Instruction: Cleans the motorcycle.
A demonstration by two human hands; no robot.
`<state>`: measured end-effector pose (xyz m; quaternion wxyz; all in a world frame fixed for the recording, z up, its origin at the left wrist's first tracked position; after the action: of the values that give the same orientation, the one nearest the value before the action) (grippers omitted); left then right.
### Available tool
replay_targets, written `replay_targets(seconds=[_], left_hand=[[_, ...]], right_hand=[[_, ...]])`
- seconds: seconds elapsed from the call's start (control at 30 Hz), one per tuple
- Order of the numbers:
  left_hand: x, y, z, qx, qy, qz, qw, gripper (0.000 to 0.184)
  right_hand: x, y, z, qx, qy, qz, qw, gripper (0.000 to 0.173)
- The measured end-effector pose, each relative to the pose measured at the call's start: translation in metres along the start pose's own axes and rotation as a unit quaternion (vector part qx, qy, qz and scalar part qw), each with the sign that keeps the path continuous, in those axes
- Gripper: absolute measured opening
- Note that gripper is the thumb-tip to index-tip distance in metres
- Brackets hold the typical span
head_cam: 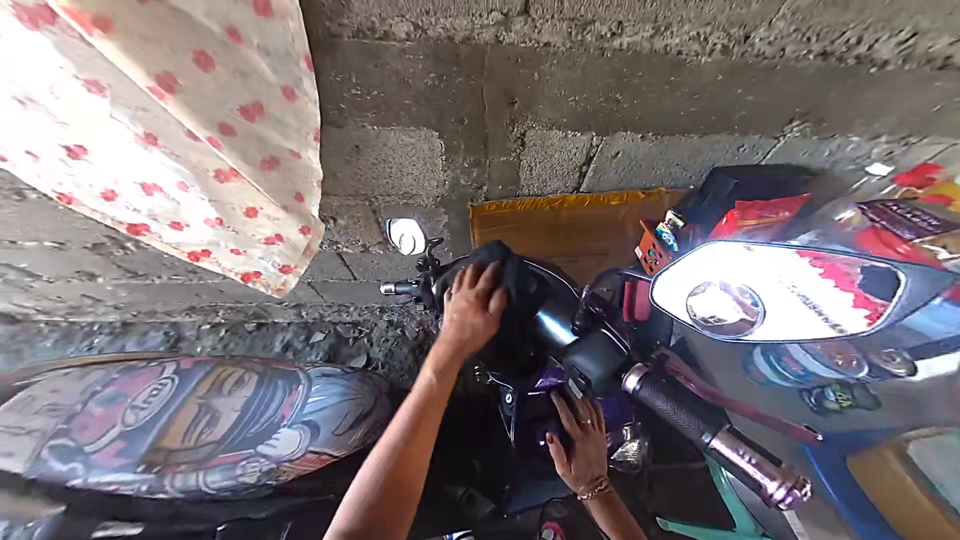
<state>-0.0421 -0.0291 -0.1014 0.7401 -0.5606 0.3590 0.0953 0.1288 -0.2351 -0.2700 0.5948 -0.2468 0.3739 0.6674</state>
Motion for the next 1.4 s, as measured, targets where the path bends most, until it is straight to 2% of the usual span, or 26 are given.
replay_targets(seconds=[0.07, 0.13, 0.17, 0.23, 0.3, 0.37, 0.47, 0.53, 0.6, 0.67, 0.73, 0.83, 0.93, 1.03, 1.13, 1.2, 1.27, 1.33, 1.4], left_hand=[[0.020, -0.025, -0.031, 0.111, -0.033, 0.072, 0.991, 0.048], [0.029, -0.018, -0.035, 0.171, -0.065, 0.087, 0.979, 0.044], [0.024, -0.006, -0.028, 0.157, -0.062, 0.077, 0.983, 0.043], [0.007, 0.023, -0.006, 0.071, -0.021, -0.011, 0.997, 0.044], [-0.001, 0.034, 0.005, 0.029, -0.033, -0.084, 0.996, 0.047], [0.006, 0.018, -0.006, 0.056, -0.077, -0.048, 0.994, 0.045], [0.040, -0.005, -0.068, 0.155, -0.147, 0.000, 0.977, 0.041], [0.074, -0.012, -0.118, 0.150, -0.101, 0.026, 0.983, 0.037], [0.109, -0.007, -0.147, 0.131, 0.030, 0.057, 0.989, 0.037], [0.126, -0.015, -0.139, 0.146, 0.118, 0.116, 0.975, 0.040], [0.141, -0.037, -0.115, 0.124, 0.242, 0.176, 0.946, 0.046], [0.169, -0.063, -0.077, 0.094, 0.361, 0.185, 0.909, 0.047], [0.169, -0.065, -0.080, 0.054, 0.378, 0.184, 0.906, 0.051], [0.133, -0.043, -0.127, 0.030, 0.320, 0.189, 0.928, 0.055], [0.115, -0.034, -0.144, 0.082, 0.294, 0.211, 0.929, 0.052], [0.131, -0.044, -0.126, 0.106, 0.331, 0.224, 0.910, 0.052], [0.161, -0.061, -0.100, 0.098, 0.376, 0.218, 0.895, 0.052], [0.184, -0.071, -0.085, 0.082, 0.380, 0.208, 0.897, 0.051], [0.183, -0.075, -0.087, 0.065, 0.363, 0.198, 0.908, 0.050]], right_hand=[[-0.001, -0.001, 0.001, -0.003, 0.005, 0.015, 1.000, 0.077], [-0.004, -0.003, 0.001, -0.007, 0.017, 0.047, 0.999, 0.077], [-0.006, -0.005, 0.001, -0.009, 0.027, 0.069, 0.997, 0.077], [-0.013, -0.012, -0.005, 0.004, 0.044, 0.116, 0.992, 0.076], [-0.023, -0.022, -0.013, 0.046, 0.046, 0.146, 0.987, 0.072], [-0.035, -0.033, -0.025, 0.094, 0.052, 0.150, 0.983, 0.067], [-0.052, -0.052, -0.055, 0.132, 0.068, 0.147, 0.978, 0.061], [-0.060, -0.066, -0.074, 0.144, 0.093, 0.149, 0.974, 0.058], [-0.067, -0.080, -0.095, 0.163, 0.129, 0.155, 0.966, 0.056], [-0.070, -0.090, -0.113, 0.179, 0.171, 0.158, 0.956, 0.054], [-0.073, -0.095, -0.125, 0.199, 0.240, 0.171, 0.935, 0.050], [-0.069, -0.095, -0.125, 0.217, 0.341, 0.176, 0.897, 0.049], [-0.070, -0.105, -0.121, 0.237, 0.433, 0.155, 0.856, 0.050], [-0.075, -0.118, -0.130, 0.261, 0.485, 0.131, 0.824, 0.053], [-0.083, -0.133, -0.144, 0.288, 0.500, 0.106, 0.810, 0.053], [-0.085, -0.140, -0.159, 0.311, 0.506, 0.095, 0.799, 0.054], [-0.084, -0.141, -0.171, 0.321, 0.520, 0.092, 0.786, 0.055], [-0.087, -0.137, -0.177, 0.323, 0.547, 0.100, 0.766, 0.057], [-0.094, -0.137, -0.182, 0.324, 0.560, 0.107, 0.755, 0.056]])
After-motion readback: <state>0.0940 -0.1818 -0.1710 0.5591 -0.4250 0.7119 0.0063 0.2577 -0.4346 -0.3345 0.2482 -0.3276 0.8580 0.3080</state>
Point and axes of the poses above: each hand's wrist, its own z-axis towards the middle knuckle, its own x-axis out of the palm, y = z × x, the point moved 2 cm from there along z, towards the middle knuckle, and after that the axes turned 9 degrees about -z, right-handed, at the moved point
